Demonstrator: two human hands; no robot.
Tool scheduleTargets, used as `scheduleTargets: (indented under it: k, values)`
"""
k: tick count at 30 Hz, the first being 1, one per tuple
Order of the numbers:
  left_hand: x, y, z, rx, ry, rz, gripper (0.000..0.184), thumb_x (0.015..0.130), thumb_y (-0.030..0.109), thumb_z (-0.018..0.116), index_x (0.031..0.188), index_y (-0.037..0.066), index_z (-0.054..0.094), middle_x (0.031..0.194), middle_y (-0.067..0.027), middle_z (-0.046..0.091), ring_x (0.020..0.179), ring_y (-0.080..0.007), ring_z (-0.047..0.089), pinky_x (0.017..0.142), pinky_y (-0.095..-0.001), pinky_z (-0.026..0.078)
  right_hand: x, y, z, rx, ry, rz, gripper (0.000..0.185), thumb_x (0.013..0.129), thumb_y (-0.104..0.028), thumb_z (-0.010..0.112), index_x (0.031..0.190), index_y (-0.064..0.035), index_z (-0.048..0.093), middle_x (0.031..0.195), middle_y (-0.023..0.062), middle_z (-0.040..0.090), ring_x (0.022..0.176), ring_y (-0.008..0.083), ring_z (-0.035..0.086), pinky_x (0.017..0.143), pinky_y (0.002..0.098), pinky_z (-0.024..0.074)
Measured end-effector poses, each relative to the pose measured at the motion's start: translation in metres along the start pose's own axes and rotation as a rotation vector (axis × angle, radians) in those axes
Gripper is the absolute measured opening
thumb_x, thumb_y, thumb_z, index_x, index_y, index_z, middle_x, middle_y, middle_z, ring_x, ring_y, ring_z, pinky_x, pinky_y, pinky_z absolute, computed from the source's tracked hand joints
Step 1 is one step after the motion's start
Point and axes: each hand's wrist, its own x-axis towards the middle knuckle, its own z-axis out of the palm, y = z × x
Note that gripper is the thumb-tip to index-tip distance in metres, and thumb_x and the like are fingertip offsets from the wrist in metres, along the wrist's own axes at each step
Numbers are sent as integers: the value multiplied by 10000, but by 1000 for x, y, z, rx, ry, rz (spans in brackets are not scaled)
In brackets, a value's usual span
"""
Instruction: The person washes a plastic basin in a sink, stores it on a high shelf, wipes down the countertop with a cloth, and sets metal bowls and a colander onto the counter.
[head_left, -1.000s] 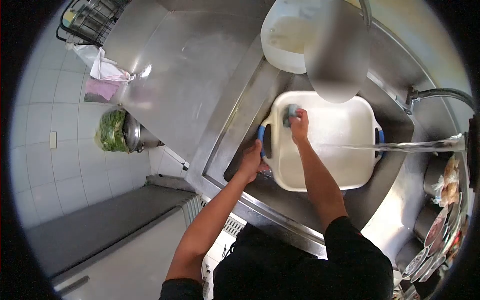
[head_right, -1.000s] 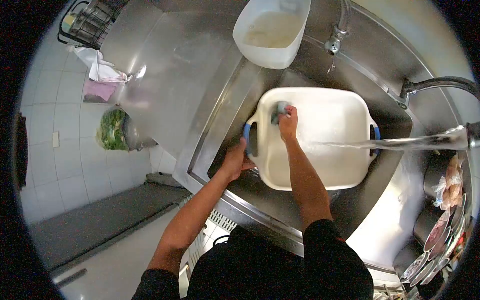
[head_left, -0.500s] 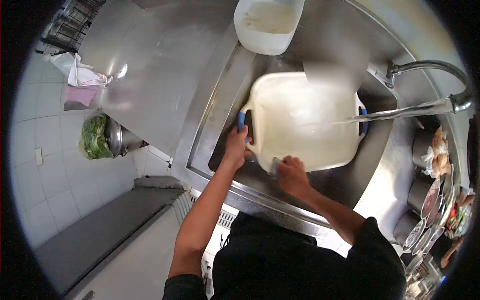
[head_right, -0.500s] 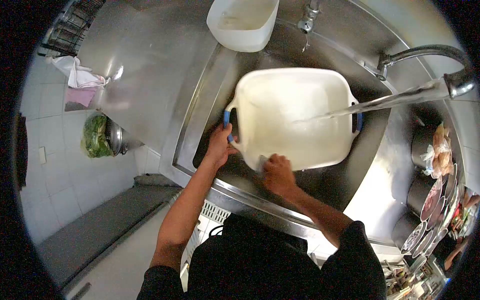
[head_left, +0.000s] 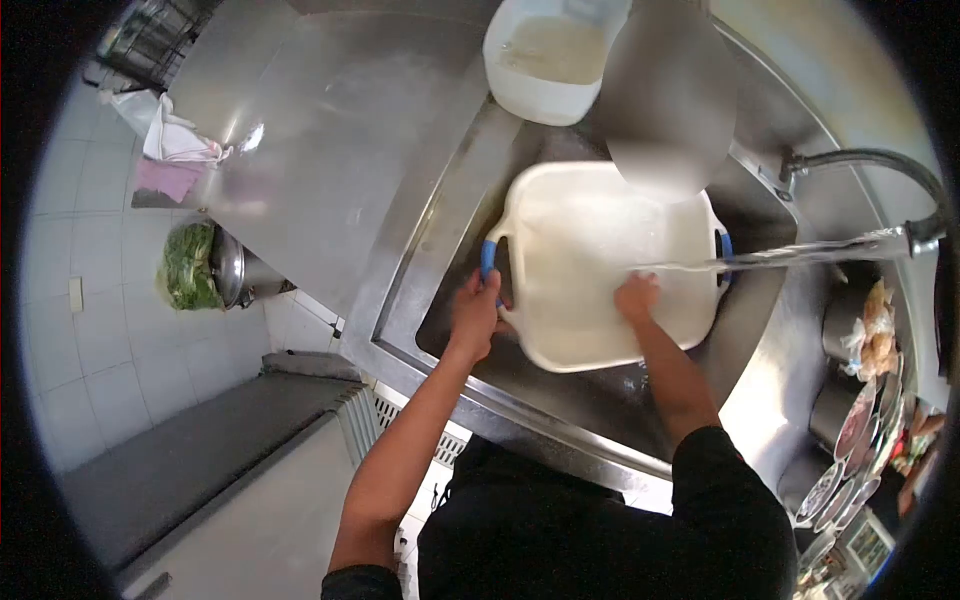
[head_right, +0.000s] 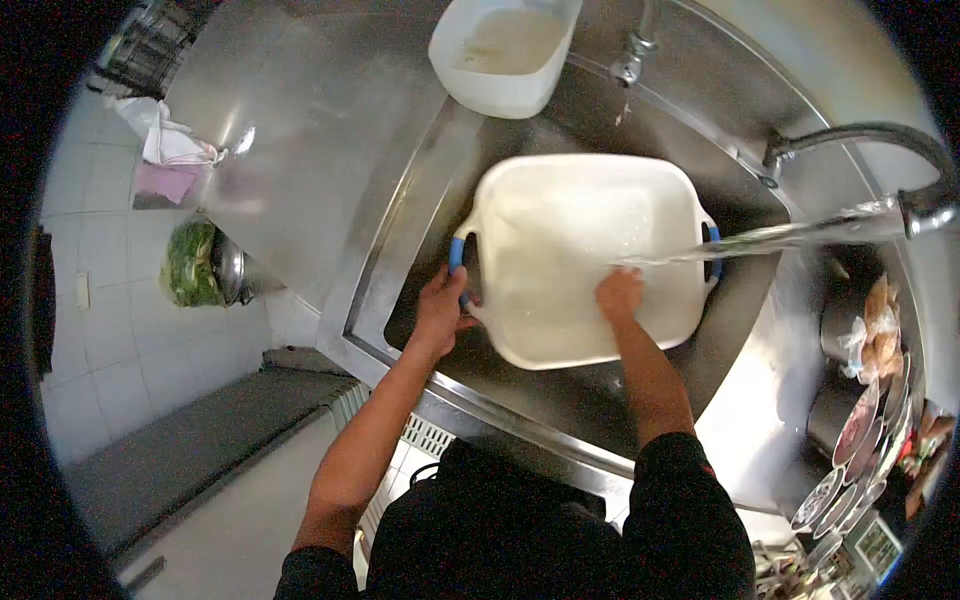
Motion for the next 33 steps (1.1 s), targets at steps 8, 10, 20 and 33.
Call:
scheduleTargets:
  k: [8,10,20,33]
  values:
    - [-6,26,3,47,-17,102,508,932,291,569,1385,126,409,725,-9,540,630,-93,554,456,-270,483,9,83,-70,-519,232,-543,251,855,-182,517,1036,-50,633,1164,181,504,1127,367,451,947,531,348]
    - [1,14,-1,119,-24,125,595,929,328,568,1430,111,329,757,-35,577,650,-129,605,475,-290,547,37,91,-94,-305,454,-497,284,806,-140,565,1063,-30,616,1236,198,501,1193,379,436,999,583,300]
    - [-16,19,4,61,-25,99,527,934,294,567,1400,110,404,682,-8,538,611,-80,549,457,-252,482,65,47,-87,-196,792,-556,215,730,-84,606,942,-62,574,885,111,504,920,293,482,815,453,388]
    - [-11,-3,-3,-8,-46,96,554,937,277,569,1424,115,359,840,-4,526,708,-106,582,530,-297,557,6,-192,-111,1972,188,-134,422,737,56,659,1098,-62,474,950,28,534,827,139,521,709,260,463]
